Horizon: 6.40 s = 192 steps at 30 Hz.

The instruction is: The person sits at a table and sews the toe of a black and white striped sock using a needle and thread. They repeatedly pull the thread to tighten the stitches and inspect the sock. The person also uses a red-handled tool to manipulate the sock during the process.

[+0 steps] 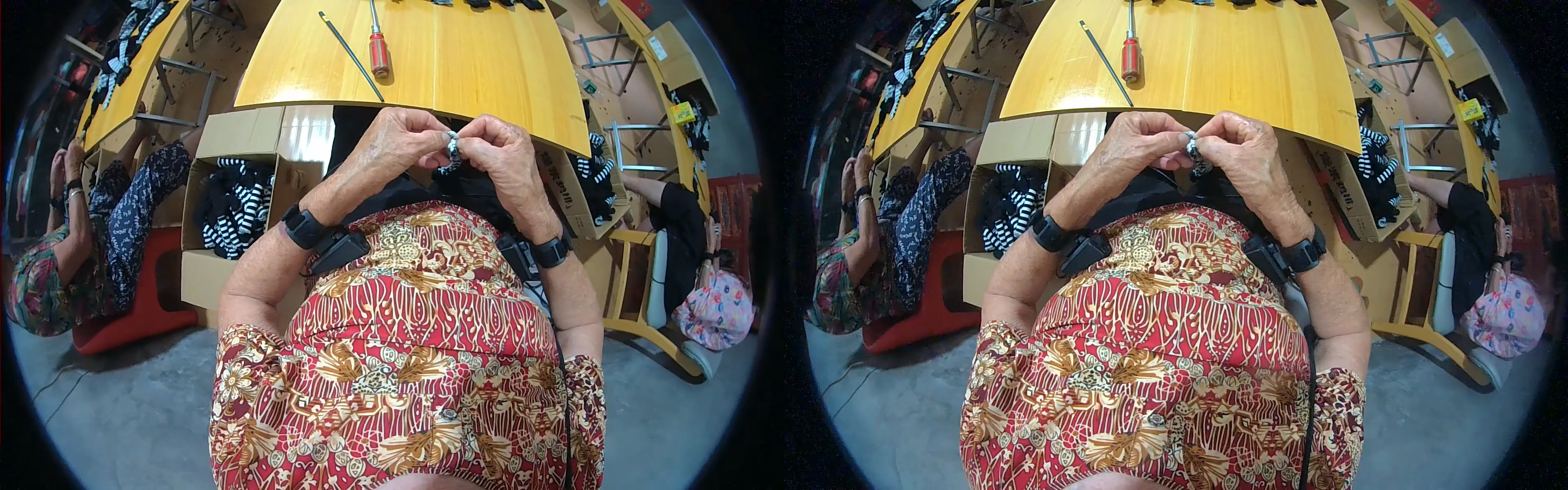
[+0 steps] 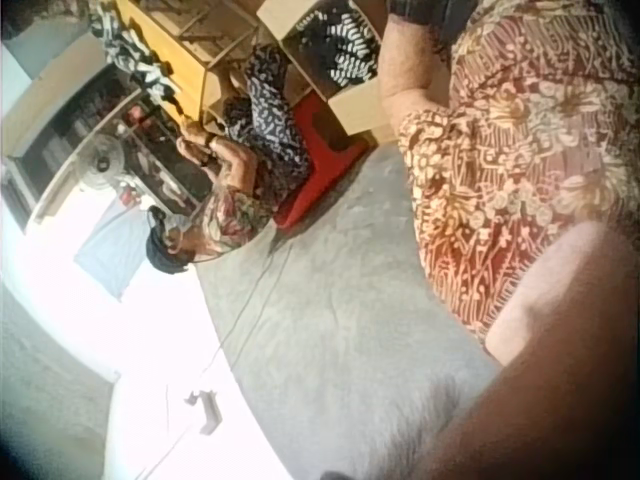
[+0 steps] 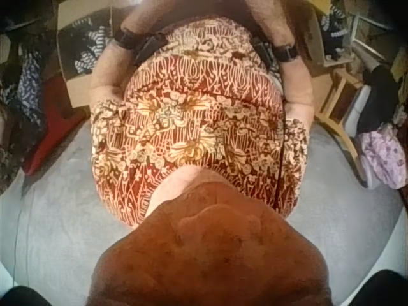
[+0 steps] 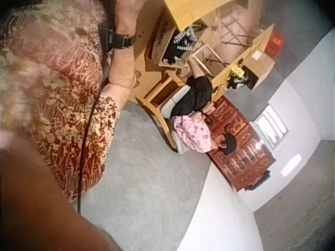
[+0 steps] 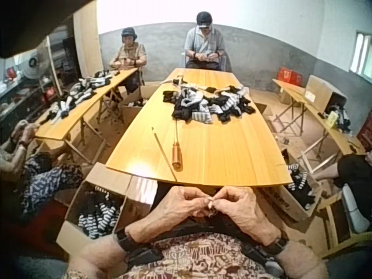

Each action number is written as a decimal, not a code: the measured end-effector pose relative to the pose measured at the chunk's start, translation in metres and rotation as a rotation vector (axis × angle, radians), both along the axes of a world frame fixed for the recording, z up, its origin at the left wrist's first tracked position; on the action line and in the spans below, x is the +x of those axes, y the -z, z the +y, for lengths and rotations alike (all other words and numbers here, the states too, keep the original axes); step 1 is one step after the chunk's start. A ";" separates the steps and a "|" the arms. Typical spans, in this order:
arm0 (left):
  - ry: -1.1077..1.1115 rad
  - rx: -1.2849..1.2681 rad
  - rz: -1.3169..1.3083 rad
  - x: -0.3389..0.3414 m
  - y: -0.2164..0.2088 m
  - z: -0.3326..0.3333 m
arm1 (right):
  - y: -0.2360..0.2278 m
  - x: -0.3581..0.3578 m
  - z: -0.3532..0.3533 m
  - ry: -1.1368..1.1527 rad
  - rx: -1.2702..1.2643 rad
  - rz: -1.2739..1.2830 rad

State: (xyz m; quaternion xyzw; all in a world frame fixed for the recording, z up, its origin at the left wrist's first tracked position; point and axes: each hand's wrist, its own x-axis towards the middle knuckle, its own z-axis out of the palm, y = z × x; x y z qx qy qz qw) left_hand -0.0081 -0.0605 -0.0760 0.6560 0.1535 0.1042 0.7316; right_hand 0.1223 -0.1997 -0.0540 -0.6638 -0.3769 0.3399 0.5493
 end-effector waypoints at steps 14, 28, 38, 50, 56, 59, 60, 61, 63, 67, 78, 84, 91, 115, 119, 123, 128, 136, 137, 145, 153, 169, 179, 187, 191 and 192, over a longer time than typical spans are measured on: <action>-0.080 0.282 -0.021 0.009 -0.001 -0.004 | -0.002 0.010 -0.004 -0.011 0.027 -0.063; 0.066 -0.150 -0.086 0.016 0.019 0.001 | 0.007 0.018 0.001 0.038 -0.027 -0.477; 0.066 -0.184 -0.068 0.017 0.020 0.002 | 0.012 0.016 0.004 0.018 -0.102 -0.302; 0.007 0.174 -0.091 0.011 0.006 0.006 | -0.002 0.000 0.007 0.087 0.097 -0.175; 0.000 0.104 0.034 0.019 -0.006 0.005 | 0.001 0.017 0.006 -0.086 0.154 0.568; -0.028 -0.071 -0.053 0.021 -0.008 0.004 | -0.003 0.019 0.004 -0.162 0.212 0.678; -0.036 -0.157 -0.076 0.021 -0.006 0.002 | -0.006 0.019 0.002 -0.173 0.230 0.687; -0.044 -0.242 -0.098 0.020 -0.005 0.001 | -0.009 0.017 0.001 -0.154 0.215 0.652; -0.052 -0.280 -0.146 0.018 -0.010 -0.003 | -0.017 0.013 -0.001 -0.112 0.186 0.580; -0.046 -0.237 -0.232 0.015 -0.023 -0.005 | -0.028 0.008 -0.001 -0.030 0.154 0.184; 0.138 -0.616 -0.255 0.019 -0.009 -0.002 | -0.022 0.011 0.003 0.157 0.134 -0.525; -0.022 -0.305 -0.237 0.019 -0.012 -0.006 | -0.012 0.012 0.007 0.175 0.320 -0.464; -0.247 -0.162 -0.163 0.033 -0.014 -0.004 | -0.007 0.013 0.017 0.193 0.332 0.219; -0.045 -0.463 -0.328 0.036 -0.023 -0.002 | -0.004 0.033 0.013 0.022 0.387 0.576; -0.059 -0.227 -0.239 0.034 -0.026 -0.002 | -0.005 0.029 0.011 0.005 0.368 0.611; -0.113 -0.133 -0.326 0.037 -0.024 0.001 | -0.012 0.024 0.010 -0.055 0.256 0.612; -0.071 -0.220 -0.363 0.035 -0.026 0.002 | -0.005 0.029 0.006 -0.096 0.268 0.639; 0.032 -0.025 -0.225 0.034 -0.021 0.009 | -0.006 0.033 -0.001 0.002 0.343 0.496; 0.033 -0.015 -0.222 0.034 -0.022 0.008 | -0.006 0.031 -0.001 0.017 0.347 0.461; -0.046 -0.116 -0.160 0.029 -0.025 -0.005 | -0.017 0.022 -0.002 0.025 0.409 0.438; -0.146 -0.382 -0.195 0.041 -0.015 -0.011 | -0.019 0.009 0.008 0.238 0.362 -0.235; 0.071 -0.651 -0.393 0.037 0.000 -0.002 | -0.026 0.007 0.004 0.214 0.346 0.239; 0.013 -0.415 -0.353 0.030 -0.003 0.004 | -0.018 0.030 0.001 -0.013 0.121 0.492; 0.161 -0.441 -0.370 0.026 -0.012 -0.005 | -0.007 0.025 0.003 0.029 0.158 0.404; 0.224 -0.431 -0.344 0.020 -0.013 -0.006 | -0.005 0.021 0.006 0.108 0.152 0.289; 0.195 -0.402 -0.351 0.019 -0.015 -0.005 | -0.003 0.024 0.006 0.053 0.186 0.361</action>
